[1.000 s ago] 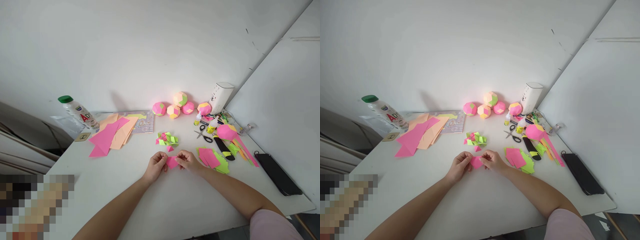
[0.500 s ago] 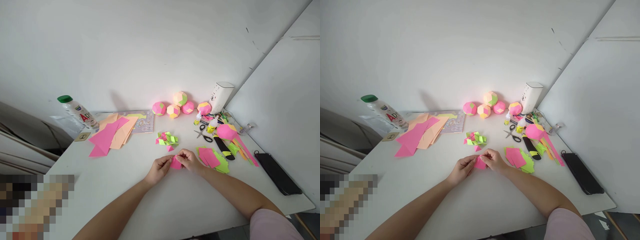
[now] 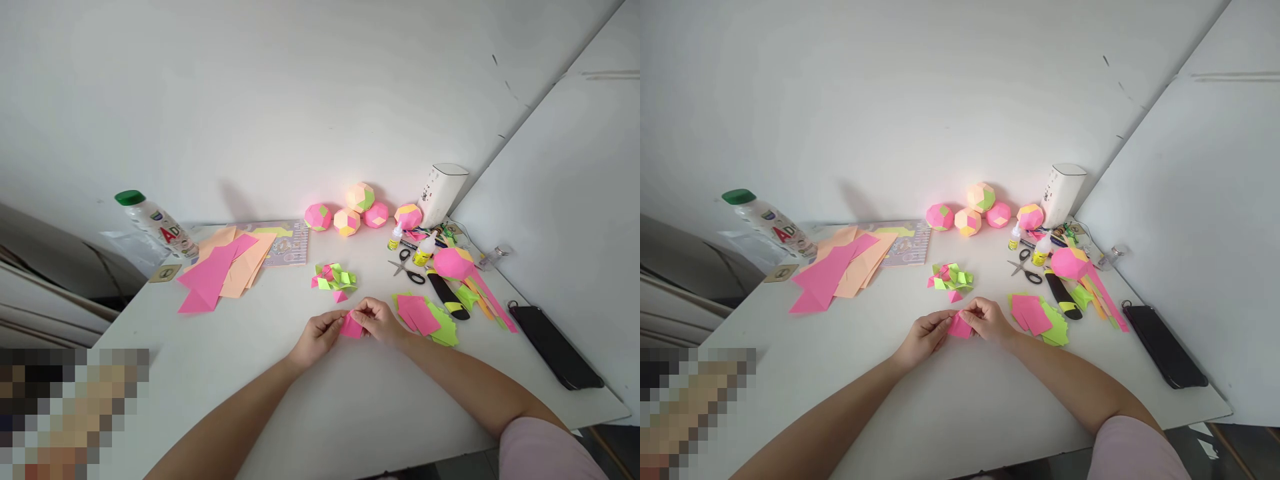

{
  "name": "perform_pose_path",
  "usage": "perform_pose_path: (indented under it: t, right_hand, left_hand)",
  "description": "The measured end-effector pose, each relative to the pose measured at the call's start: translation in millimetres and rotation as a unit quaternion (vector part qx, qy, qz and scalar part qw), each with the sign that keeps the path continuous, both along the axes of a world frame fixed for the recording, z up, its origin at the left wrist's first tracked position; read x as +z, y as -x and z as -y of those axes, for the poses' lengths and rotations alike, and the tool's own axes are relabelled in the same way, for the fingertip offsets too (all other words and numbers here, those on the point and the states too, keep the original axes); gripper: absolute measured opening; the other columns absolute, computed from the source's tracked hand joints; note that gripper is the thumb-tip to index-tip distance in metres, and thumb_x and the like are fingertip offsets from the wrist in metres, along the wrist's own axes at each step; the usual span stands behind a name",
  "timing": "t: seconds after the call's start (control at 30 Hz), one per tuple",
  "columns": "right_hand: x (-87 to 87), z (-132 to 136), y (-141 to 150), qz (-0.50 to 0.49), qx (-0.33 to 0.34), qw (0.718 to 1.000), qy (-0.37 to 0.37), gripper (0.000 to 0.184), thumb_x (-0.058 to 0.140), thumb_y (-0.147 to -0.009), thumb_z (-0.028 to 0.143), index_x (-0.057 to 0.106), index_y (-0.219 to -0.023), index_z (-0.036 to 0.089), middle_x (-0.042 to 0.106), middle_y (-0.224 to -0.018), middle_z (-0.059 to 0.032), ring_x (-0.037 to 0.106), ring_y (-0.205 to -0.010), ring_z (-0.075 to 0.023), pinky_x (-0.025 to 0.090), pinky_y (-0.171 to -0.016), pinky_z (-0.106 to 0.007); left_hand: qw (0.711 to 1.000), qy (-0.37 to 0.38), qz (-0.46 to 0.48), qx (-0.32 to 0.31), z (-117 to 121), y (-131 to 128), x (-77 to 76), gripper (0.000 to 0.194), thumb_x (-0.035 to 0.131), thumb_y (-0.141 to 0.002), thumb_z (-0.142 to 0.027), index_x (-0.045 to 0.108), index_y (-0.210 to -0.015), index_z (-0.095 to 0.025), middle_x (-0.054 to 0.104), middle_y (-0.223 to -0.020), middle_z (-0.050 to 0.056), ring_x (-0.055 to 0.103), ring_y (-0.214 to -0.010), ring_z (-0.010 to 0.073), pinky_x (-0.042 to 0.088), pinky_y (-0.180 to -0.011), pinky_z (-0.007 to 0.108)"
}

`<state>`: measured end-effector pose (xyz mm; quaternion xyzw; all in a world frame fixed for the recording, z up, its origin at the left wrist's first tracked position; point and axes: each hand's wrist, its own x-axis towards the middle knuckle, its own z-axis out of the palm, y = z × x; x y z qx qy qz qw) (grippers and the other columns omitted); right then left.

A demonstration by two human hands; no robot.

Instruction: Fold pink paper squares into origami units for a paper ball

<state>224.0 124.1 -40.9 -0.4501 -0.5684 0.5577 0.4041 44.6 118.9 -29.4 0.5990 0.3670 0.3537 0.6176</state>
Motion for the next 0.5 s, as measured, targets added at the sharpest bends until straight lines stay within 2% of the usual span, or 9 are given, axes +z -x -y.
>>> perform_pose_path:
  t: [0.2,0.5]
  right_hand:
    - [2.6,-0.2,0.8,-0.004,0.006,1.0,-0.003,0.027,0.06,-0.075,0.041,0.054,-0.076,0.015,0.055,-0.057,0.0027,0.051,-0.045,-0.0085,0.04,-0.041,-0.019]
    - [3.0,-0.9,0.8,0.0,0.013,1.0,-0.011,0.026,0.06,-0.076,0.041,0.057,-0.079,0.015,0.057,-0.062,0.0017,0.052,-0.048,-0.009,0.041,-0.043,-0.02]
  left_hand:
    - [1.0,0.003,-0.003,-0.012,-0.1,1.3,1.9,0.037,0.046,-0.083,-0.041,0.064,-0.104,-0.016,0.038,-0.045,-0.005,0.03,-0.04,0.0065,0.025,-0.039,0.018]
    - [1.0,0.009,-0.001,-0.016,-0.6,2.1,0.6,0.039,0.047,-0.083,-0.041,0.063,-0.105,-0.014,0.04,-0.045,-0.005,0.031,-0.039,0.0068,0.026,-0.04,0.019]
